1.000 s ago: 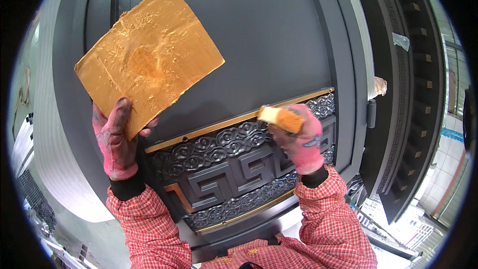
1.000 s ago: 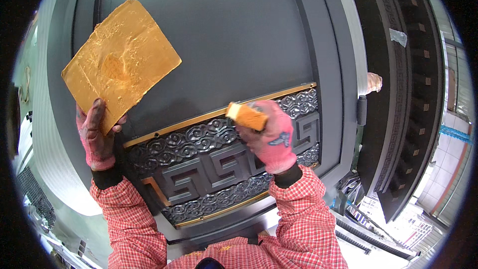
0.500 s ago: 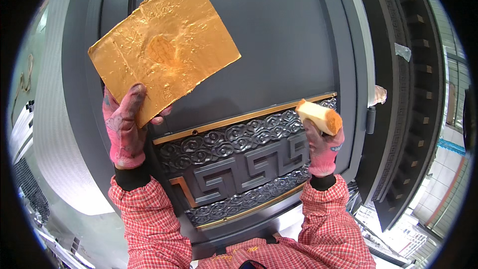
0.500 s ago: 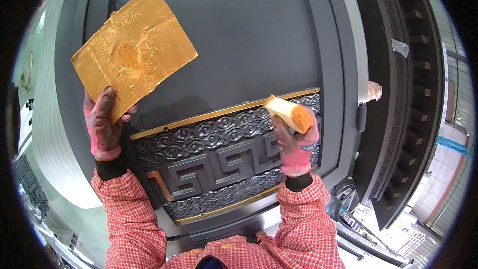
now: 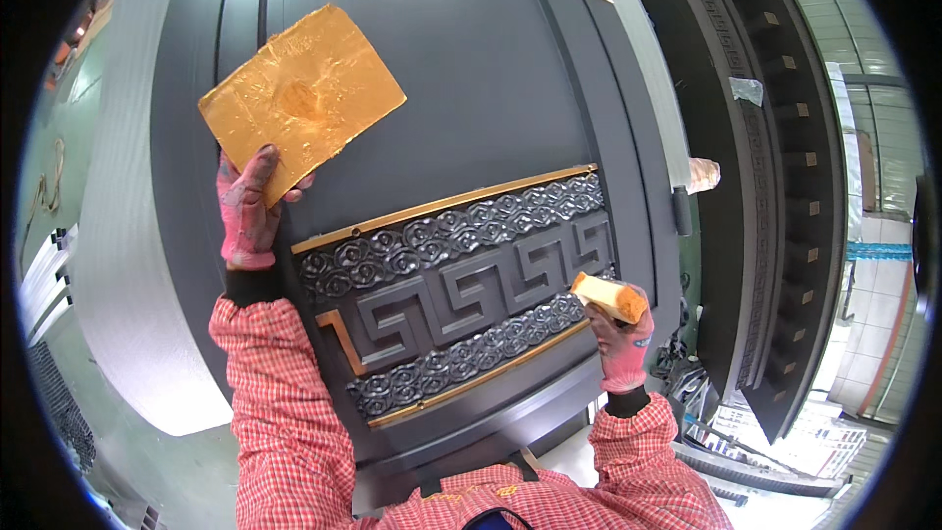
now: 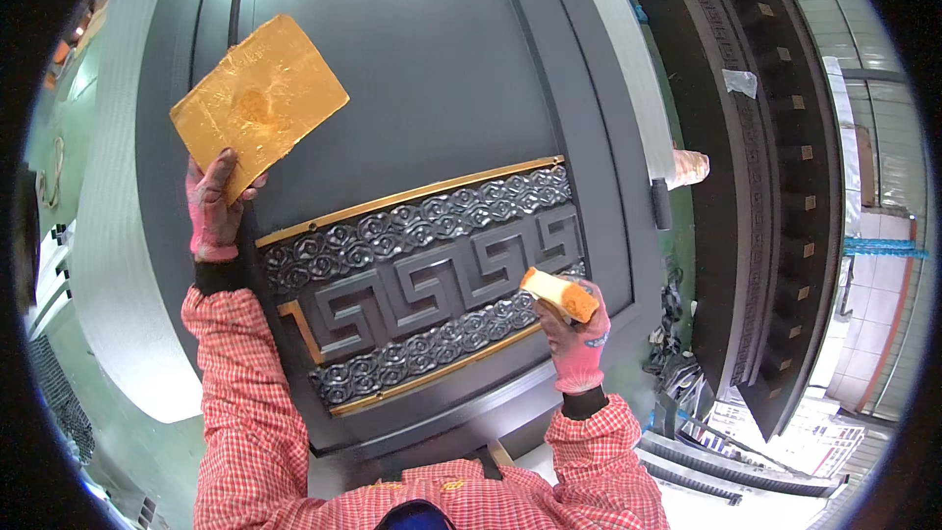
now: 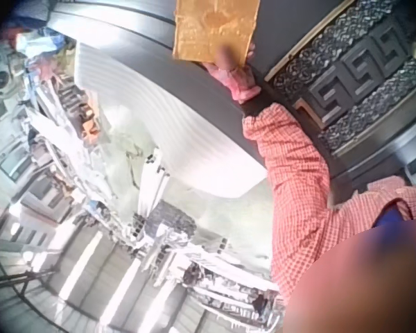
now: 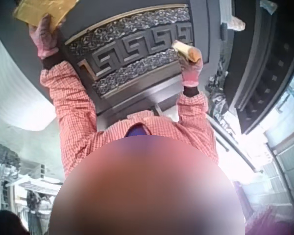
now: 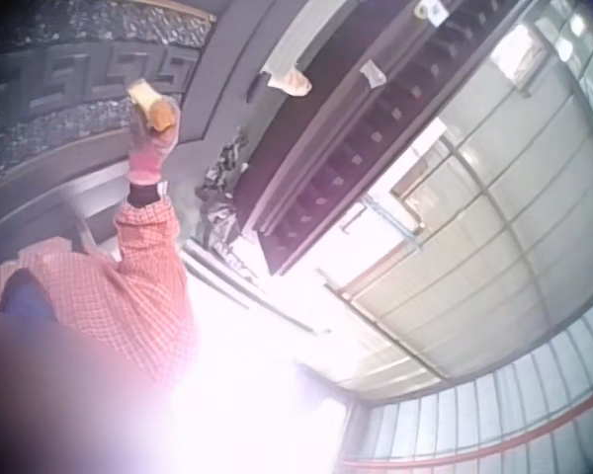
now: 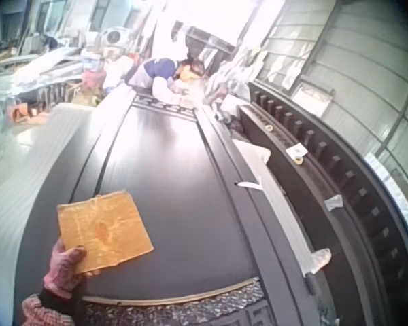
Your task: The person applies gold leaf to the decorative border of a dark gray door panel using a small sponge. They hold a sheet of gold leaf in the left hand and repeatedly dab the sponge onto the raised pattern, occasionally repositioning the sheet.
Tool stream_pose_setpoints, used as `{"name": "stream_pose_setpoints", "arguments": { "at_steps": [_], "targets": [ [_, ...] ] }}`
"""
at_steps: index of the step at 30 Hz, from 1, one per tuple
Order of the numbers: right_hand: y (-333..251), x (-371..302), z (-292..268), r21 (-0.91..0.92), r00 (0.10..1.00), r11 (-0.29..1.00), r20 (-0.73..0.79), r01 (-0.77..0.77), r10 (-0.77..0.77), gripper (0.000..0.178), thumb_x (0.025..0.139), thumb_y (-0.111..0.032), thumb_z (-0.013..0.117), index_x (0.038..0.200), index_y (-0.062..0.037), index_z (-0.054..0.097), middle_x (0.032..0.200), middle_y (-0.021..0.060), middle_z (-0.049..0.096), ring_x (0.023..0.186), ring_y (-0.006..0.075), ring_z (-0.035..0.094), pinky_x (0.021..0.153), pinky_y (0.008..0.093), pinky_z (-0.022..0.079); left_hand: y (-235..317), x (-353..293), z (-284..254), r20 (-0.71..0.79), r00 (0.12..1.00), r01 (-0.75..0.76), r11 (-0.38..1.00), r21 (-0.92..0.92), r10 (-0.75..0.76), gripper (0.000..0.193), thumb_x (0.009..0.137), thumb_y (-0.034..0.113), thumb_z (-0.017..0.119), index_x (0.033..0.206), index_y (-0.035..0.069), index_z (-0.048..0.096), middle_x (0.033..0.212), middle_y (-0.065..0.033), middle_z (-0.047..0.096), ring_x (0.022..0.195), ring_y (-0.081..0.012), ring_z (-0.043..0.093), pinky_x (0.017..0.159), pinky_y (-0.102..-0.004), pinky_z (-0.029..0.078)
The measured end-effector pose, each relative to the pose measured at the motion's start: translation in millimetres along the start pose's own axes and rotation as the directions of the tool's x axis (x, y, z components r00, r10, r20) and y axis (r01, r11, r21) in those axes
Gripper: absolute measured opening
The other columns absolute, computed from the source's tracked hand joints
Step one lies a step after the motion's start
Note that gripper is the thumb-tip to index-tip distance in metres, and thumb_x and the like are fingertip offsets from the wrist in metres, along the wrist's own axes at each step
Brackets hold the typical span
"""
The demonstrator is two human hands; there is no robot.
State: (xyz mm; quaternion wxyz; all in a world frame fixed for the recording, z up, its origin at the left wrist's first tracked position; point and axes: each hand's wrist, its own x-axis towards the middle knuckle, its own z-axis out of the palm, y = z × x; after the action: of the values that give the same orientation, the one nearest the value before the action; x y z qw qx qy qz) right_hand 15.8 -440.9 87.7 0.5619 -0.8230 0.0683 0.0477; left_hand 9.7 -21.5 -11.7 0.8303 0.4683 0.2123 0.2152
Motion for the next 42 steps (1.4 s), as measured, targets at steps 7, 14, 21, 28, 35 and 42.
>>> {"name": "stream_pose_setpoints", "arguments": {
  "at_steps": [7,14,21,28,35,42],
  "targets": [
    [-0.5,-47.2,-59.7,0.027,0.999,0.999,0.03,-0.034,0.033,0.04,0.072,0.012,0.066,0.107,-0.0029,0.053,0.096,0.0041,0.062,0.083,0.0116,0.059,0.068,0.0218,0.049,26.4,-86.4,-3.9,-0.065,0.996,0.061,0.998,-0.005,-0.062,0.047,0.084,0.014,0.06,0.122,-0.001,0.038,0.097,-0.0171,0.061,0.059,-0.0236,0.063,0.04,-0.0234,0.048],
    [-19.1,-79.3,-54.3,0.235,0.985,0.967,0.164,-0.101,0.063,0.042,0.072,0.009,0.071,0.107,-0.003,0.052,0.098,0.0037,0.061,0.088,0.0123,0.06,0.071,0.0235,0.051,67.4,-235.0,-14.2,-0.104,0.961,0.26,0.966,0.01,-0.258,0.057,0.081,0.02,0.066,0.127,0.0,0.037,0.098,-0.0174,0.062,0.059,-0.0241,0.064,0.039,-0.0233,0.049],
    [-3.1,-75.1,-78.2,0.026,0.912,0.999,0.409,0.029,-0.037,0.038,0.074,0.005,0.072,0.106,-0.0033,0.053,0.092,0.0029,0.061,0.081,0.0098,0.059,0.067,0.0225,0.051,79.6,-365.7,14.3,-0.23,0.909,0.342,0.938,-0.06,-0.346,0.055,0.081,0.014,0.063,0.126,0.0,0.036,0.099,-0.019,0.062,0.06,-0.0277,0.065,0.041,-0.0271,0.051],
    [-16.1,-87.5,-138.7,-0.047,0.67,0.963,0.727,0.267,-0.15,0.033,0.073,-0.005,0.075,0.1,-0.0044,0.056,0.089,0.0036,0.062,0.079,0.0115,0.059,0.07,0.027,0.049,43.2,-464.8,83.4,-0.369,0.872,0.292,0.947,-0.136,-0.322,0.051,0.082,0.018,0.063,0.124,0.002,0.039,0.094,-0.0163,0.063,0.061,-0.0253,0.063,0.042,-0.0273,0.047],
    [5.5,-74.0,-197.0,-0.012,0.624,0.988,0.777,0.156,-0.089,0.033,0.072,-0.01,0.077,0.097,-0.0043,0.057,0.087,0.0055,0.063,0.078,0.0132,0.061,0.071,0.0282,0.05,15.0,-520.4,135.7,-0.488,0.831,0.225,0.963,-0.145,-0.268,0.049,0.086,0.026,0.063,0.124,0.006,0.041,0.092,-0.0115,0.063,0.061,-0.0201,0.062,0.044,-0.0243,0.046],
    [0.5,-72.7,-202.0,0.016,0.625,0.989,0.774,0.145,-0.105,0.034,0.07,-0.013,0.079,0.097,-0.0057,0.058,0.086,0.0056,0.064,0.078,0.0139,0.062,0.071,0.0279,0.05,17.4,-532.1,146.6,-0.538,0.819,0.166,0.98,-0.11,-0.199,0.046,0.082,0.021,0.069,0.118,0.004,0.046,0.094,-0.0108,0.063,0.064,-0.0221,0.064,0.047,-0.0281,0.05]
  ]
}}
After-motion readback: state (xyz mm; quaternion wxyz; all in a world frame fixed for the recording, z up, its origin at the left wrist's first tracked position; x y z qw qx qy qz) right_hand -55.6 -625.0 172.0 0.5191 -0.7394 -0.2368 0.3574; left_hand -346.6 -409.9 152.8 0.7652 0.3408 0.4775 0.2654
